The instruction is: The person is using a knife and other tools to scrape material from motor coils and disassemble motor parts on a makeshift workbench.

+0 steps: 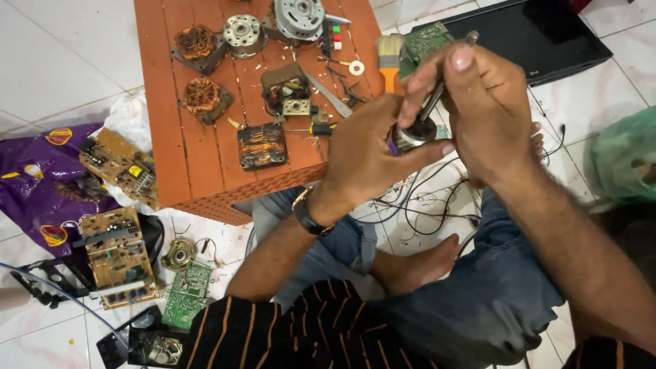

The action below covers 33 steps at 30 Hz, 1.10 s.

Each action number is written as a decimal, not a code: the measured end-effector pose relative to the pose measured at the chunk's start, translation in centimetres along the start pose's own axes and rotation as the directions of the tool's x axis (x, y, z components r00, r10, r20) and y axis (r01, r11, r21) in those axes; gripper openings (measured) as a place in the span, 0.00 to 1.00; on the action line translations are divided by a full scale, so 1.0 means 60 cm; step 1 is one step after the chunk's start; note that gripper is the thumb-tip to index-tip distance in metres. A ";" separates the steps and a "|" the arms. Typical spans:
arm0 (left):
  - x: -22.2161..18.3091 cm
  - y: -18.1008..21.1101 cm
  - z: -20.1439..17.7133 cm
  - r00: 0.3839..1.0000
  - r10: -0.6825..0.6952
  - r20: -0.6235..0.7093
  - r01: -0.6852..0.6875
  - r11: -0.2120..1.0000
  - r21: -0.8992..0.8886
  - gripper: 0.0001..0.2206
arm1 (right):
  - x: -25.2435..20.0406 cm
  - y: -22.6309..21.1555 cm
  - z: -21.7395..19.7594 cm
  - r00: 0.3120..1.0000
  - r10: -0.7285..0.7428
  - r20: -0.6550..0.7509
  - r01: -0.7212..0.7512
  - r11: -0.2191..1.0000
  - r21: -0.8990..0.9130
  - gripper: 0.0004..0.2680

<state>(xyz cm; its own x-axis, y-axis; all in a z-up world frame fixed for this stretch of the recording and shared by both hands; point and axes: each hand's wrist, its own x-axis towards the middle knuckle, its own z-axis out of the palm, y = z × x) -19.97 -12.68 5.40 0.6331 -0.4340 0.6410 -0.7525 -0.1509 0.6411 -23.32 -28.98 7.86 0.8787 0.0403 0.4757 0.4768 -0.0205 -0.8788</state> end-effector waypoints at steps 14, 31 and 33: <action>-0.052 -0.055 0.080 0.863 -0.047 0.502 0.492 0.299 -0.818 0.15 | -0.016 0.000 -0.015 0.997 -0.067 0.038 0.066 0.998 0.021 0.14; -0.033 -0.051 0.005 0.979 -0.172 0.108 0.202 0.889 -0.411 0.29 | 0.004 -0.056 -0.029 0.956 0.095 0.279 0.087 0.814 -0.574 0.14; -0.037 -0.047 0.003 0.971 -0.195 0.137 0.235 0.882 -0.409 0.29 | 0.003 -0.050 -0.030 0.955 0.185 0.232 -0.012 0.806 -0.592 0.13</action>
<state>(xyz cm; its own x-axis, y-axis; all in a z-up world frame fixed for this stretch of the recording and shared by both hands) -19.29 -11.43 2.11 0.7368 -0.5140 0.4394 -0.4407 0.1278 0.8885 -24.52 -30.71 10.64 0.9213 0.2660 0.2836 0.3886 -0.6084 -0.6920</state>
